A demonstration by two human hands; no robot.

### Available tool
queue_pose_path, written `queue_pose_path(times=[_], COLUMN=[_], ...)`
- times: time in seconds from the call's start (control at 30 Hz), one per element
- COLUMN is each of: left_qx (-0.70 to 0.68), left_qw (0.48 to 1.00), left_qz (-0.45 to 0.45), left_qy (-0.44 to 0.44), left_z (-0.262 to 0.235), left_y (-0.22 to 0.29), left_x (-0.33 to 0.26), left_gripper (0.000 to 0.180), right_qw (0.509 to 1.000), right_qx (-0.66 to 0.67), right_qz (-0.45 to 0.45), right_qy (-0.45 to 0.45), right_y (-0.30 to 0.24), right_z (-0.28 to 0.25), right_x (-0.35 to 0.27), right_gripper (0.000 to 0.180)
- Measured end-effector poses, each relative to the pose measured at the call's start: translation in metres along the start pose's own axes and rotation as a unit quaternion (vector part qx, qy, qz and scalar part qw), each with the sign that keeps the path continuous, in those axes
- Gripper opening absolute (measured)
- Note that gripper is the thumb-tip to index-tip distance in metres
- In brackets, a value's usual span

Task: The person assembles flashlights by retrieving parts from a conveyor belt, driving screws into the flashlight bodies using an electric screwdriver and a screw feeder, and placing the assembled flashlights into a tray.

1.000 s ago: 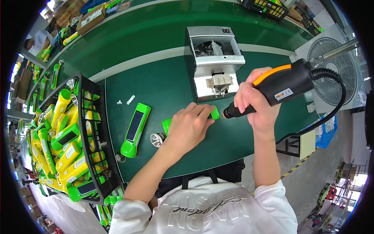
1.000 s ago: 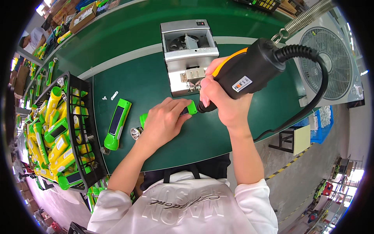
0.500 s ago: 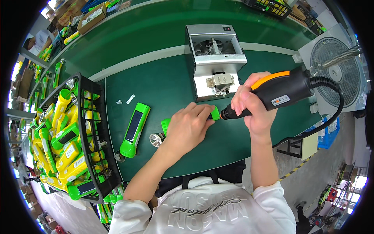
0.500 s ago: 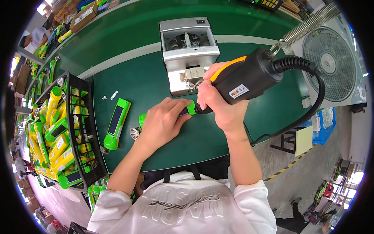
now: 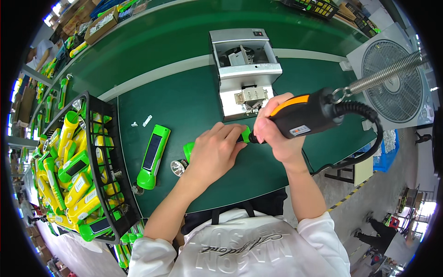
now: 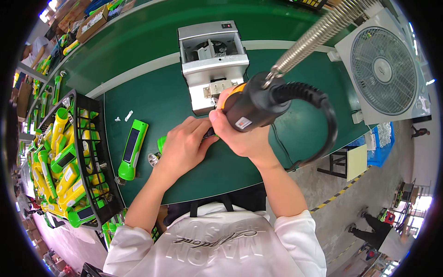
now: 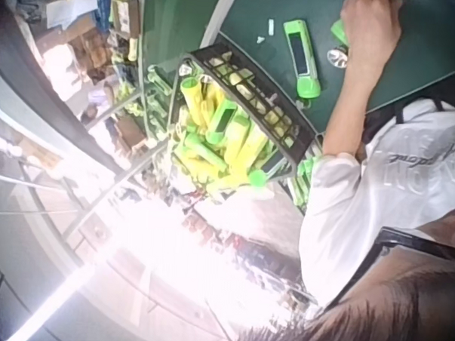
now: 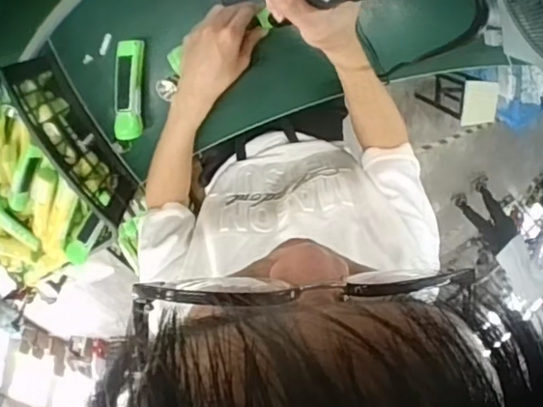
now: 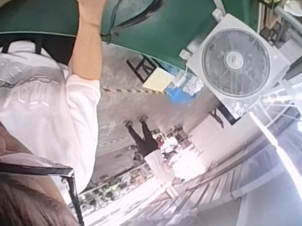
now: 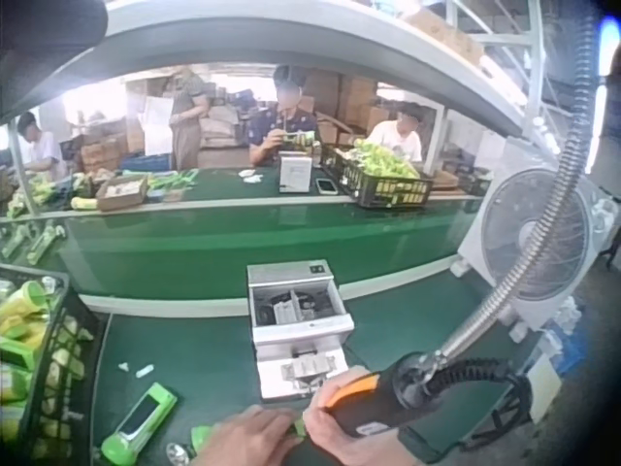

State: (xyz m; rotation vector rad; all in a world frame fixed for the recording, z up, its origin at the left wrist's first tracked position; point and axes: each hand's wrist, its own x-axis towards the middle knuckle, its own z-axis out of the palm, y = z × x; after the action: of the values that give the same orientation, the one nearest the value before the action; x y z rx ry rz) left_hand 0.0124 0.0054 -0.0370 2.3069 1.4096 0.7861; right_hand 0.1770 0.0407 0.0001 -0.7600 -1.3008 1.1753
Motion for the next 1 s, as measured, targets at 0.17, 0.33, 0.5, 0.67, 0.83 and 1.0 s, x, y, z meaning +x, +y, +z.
queue_pose_path(times=[0.17,0.33,0.5,0.67,0.83,1.0], left_qx=[0.009,-0.029,-0.025,0.022,0.086,0.115], left_qw=[1.0,0.999,0.999,0.997,0.99,0.991], left_qz=[-0.006,0.005,0.036,0.07,0.11,0.071], left_qy=[-0.013,0.025,0.012,-0.028,0.012,-0.004], left_z=[-0.001,0.001,0.008,0.025,0.004,-0.034], left_y=[0.002,0.001,0.003,0.016,0.007,-0.012], left_x=[0.002,0.003,0.006,0.02,0.004,-0.025], left_gripper=[0.031,0.03,0.039,0.04,0.045,0.05], right_qw=[0.992,0.996,0.98,0.975,0.979,0.975], right_qx=[-0.049,-0.014,0.138,0.125,0.119,0.054], right_qz=[-0.06,-0.061,-0.141,-0.183,-0.166,-0.212], right_qy=[-0.095,-0.06,0.008,0.011,0.004,-0.04], right_y=[0.009,0.003,-0.031,-0.033,-0.023,-0.019], right_z=[-0.01,-0.011,-0.023,-0.017,-0.012,-0.007], right_x=[0.003,-0.001,0.019,0.045,0.048,0.042], right_gripper=[0.023,0.021,0.022,0.021,0.021,0.021])
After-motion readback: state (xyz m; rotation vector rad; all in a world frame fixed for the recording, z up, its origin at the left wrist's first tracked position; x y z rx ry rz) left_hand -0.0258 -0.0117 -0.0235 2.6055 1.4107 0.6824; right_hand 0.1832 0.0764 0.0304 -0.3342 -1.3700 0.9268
